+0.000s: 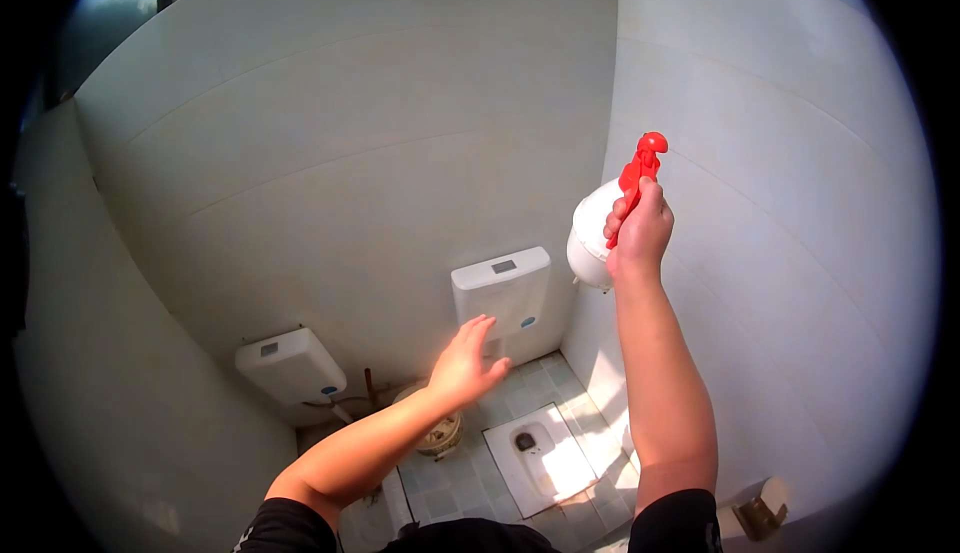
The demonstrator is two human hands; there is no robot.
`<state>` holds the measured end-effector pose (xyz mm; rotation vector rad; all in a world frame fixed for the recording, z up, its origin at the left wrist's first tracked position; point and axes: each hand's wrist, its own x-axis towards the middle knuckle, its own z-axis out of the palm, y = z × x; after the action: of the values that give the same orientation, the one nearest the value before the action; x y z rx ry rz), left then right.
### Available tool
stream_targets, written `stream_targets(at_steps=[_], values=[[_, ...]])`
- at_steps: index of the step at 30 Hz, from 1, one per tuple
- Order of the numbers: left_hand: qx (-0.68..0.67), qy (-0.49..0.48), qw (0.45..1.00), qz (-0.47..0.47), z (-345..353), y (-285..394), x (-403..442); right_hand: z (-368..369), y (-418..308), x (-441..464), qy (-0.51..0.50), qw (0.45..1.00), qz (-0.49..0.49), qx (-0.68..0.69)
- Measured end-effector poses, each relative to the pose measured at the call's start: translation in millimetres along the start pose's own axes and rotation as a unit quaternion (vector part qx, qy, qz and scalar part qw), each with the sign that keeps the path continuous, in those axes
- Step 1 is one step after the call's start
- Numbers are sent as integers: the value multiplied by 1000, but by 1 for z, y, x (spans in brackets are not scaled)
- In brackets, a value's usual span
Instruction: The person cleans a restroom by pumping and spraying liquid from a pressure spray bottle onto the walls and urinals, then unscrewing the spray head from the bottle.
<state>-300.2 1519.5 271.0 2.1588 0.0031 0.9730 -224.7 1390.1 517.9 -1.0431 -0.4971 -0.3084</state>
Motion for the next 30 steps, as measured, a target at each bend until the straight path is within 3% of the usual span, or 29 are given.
stream_targets(at_steps=[5,8,10,14,18,20,22,23,24,28,30], values=[[16,-41,998,-50,-42,-26,-27,5,-25,26,9,997,35,-65],[21,-105,983,-147,-67,-22,-46,5,-31,32,-35,988,106,-108],[-8,-149,966,-211,-58,-47,-62,0,-7,31,-54,979,149,-128],[-17,-196,943,-269,-37,-75,-95,-26,70,37,-156,927,327,-99],[-34,-171,951,-257,-57,-86,-144,-22,129,0,-166,899,403,-44],[-11,-171,945,-277,-57,-58,-160,-49,123,3,-147,900,409,-22],[10,-187,916,-355,-81,-72,-194,-44,141,-14,-14,916,394,72],[-17,-148,900,-409,-76,-95,-235,-44,139,-18,16,923,374,93],[-44,-110,878,-464,-73,-118,-279,-32,143,-33,49,942,331,32],[27,-127,850,-510,-94,-98,-315,-50,170,-46,-16,954,294,-51],[20,-125,842,-525,-99,-97,-324,-52,174,-51,-181,915,329,-150]])
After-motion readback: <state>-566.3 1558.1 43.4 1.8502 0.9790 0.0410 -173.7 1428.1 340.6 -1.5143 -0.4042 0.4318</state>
